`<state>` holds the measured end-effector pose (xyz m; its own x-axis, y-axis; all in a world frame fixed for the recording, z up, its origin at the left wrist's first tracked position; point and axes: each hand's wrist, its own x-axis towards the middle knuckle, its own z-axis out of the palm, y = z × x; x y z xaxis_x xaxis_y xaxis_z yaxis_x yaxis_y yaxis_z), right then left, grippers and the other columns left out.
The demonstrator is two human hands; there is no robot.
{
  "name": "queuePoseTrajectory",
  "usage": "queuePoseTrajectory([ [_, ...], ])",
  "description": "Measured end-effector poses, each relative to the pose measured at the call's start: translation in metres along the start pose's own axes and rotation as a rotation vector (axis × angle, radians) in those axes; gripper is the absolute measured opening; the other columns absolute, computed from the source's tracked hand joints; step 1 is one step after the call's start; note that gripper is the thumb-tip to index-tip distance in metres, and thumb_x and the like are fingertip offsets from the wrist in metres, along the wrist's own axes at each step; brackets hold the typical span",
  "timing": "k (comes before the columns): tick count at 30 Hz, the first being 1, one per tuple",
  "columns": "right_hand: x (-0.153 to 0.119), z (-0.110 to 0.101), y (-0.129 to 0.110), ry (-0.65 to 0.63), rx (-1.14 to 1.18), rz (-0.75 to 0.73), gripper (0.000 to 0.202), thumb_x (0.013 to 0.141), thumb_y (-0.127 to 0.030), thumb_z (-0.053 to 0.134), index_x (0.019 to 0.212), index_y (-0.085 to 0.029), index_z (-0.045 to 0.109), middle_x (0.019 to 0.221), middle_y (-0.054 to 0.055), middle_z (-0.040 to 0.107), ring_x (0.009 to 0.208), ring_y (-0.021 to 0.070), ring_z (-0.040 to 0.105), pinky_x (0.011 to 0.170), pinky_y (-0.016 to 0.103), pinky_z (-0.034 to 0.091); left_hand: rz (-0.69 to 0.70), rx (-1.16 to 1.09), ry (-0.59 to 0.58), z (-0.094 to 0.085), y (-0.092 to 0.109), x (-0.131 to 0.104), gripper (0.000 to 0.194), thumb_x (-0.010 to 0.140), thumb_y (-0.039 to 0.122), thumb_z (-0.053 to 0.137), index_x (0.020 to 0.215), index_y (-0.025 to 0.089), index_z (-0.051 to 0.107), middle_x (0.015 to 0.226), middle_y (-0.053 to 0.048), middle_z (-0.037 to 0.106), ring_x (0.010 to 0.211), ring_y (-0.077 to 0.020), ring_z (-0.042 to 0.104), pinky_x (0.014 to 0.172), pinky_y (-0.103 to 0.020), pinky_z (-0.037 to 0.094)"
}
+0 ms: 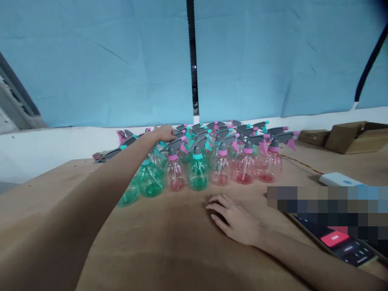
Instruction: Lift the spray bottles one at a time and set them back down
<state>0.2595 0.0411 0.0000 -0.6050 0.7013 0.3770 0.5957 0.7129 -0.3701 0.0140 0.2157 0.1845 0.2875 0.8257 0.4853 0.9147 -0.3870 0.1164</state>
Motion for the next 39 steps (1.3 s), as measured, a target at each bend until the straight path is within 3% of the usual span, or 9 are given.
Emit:
queuePoseTrajectory([
  [4,0.0,0.001,0.001,0.002,0.0,-0.004,0.028,0.088,-0.02,0.043,0.112,-0.019,0.056,0.112,0.009,0.054,0.107,0.0216,0.049,0.094,0.04,0.042,-0.066,0.089,-0.055,-0.012,0.0,0.006,0.035,0.074,0.043,0.053,0.059,0.012,0.062,0.049,0.007,0.052,0.069,-0.0078,0.056,0.073,-0.019,0.036],
  [9,0.0,0.001,-0.001,0.005,-0.008,-0.003,0.028,0.087,-0.019,0.043,0.112,-0.018,0.056,0.112,0.009,0.054,0.106,0.0214,0.05,0.093,0.039,0.042,-0.137,0.133,0.023,-0.042,0.011,0.025,0.031,0.072,0.04,0.058,0.078,0.012,0.068,0.067,-0.003,0.065,0.071,-0.0149,0.058,0.066,-0.025,0.04],
  [13,0.0,0.0,-0.001,0.014,-0.008,-0.006,0.027,0.087,-0.02,0.043,0.112,-0.02,0.055,0.112,0.009,0.054,0.106,0.0217,0.05,0.092,0.04,0.043,-0.111,0.13,0.263,-0.076,0.028,0.017,0.036,0.078,0.042,0.054,0.088,0.011,0.068,0.082,-0.009,0.068,0.075,-0.019,0.059,0.067,-0.029,0.043],
  [18,0.0,-0.001,-0.002,-0.012,-0.004,-0.006,0.028,0.087,-0.02,0.042,0.113,-0.02,0.054,0.112,0.009,0.055,0.106,0.0215,0.05,0.093,0.04,0.042,0.063,0.071,0.678,-0.121,0.055,-0.022,0.033,0.081,0.039,0.051,0.095,0.011,0.064,0.086,-0.001,0.066,0.085,-0.0188,0.061,0.077,-0.031,0.045],
  [21,0.0,0.001,-0.001,0.006,-0.015,0.044,0.03,0.086,-0.022,0.043,0.114,-0.018,0.053,0.113,0.009,0.055,0.107,0.0224,0.049,0.094,0.039,0.041,0.216,-0.102,0.733,-0.131,0.073,-0.056,0.028,0.083,0.038,0.05,0.094,0.015,0.063,0.085,0.001,0.063,0.086,-0.0192,0.063,0.074,-0.031,0.047],
  [23,0.001,0.003,0.001,0.063,-0.031,0.14,0.035,0.085,-0.022,0.043,0.119,-0.015,0.048,0.116,0.012,0.054,0.108,0.0248,0.049,0.094,0.042,0.041,0.273,-0.223,0.697,-0.122,0.085,-0.08,0.025,0.083,0.037,0.051,0.09,0.016,0.063,0.078,0.001,0.061,0.079,-0.017,0.064,0.07,-0.03,0.048],
  [26,0.002,0.006,0.007,0.143,-0.043,0.257,0.042,0.084,-0.022,0.039,0.125,-0.012,0.04,0.118,0.017,0.052,0.11,0.0283,0.049,0.093,0.047,0.04,0.233,-0.323,0.519,-0.092,0.1,-0.111,0.015,0.08,0.031,0.057,0.078,0.017,0.063,0.069,0.001,0.064,0.064,-0.0142,0.061,0.06,-0.027,0.047],
  [31,0.003,0.008,0.014,0.148,-0.044,0.267,0.041,0.083,-0.022,0.04,0.123,-0.014,0.041,0.116,0.015,0.053,0.111,0.0275,0.049,0.094,0.046,0.041,0.149,-0.4,0.2,-0.036,0.103,-0.135,0.016,0.079,0.032,0.055,0.071,0.018,0.06,0.07,-0.001,0.065,0.065,-0.0152,0.061,0.061,-0.026,0.048],
  [39,0.002,0.006,0.012,0.079,-0.053,0.201,0.042,0.083,-0.02,0.043,0.125,-0.015,0.043,0.122,0.014,0.049,0.118,0.0262,0.043,0.096,0.043,0.039,0.069,-0.517,0.121,-0.01,0.09,-0.137,0.018,0.079,0.033,0.054,0.069,0.019,0.056,0.067,-0.001,0.06,0.061,-0.0145,0.056,0.06,-0.028,0.045],
])
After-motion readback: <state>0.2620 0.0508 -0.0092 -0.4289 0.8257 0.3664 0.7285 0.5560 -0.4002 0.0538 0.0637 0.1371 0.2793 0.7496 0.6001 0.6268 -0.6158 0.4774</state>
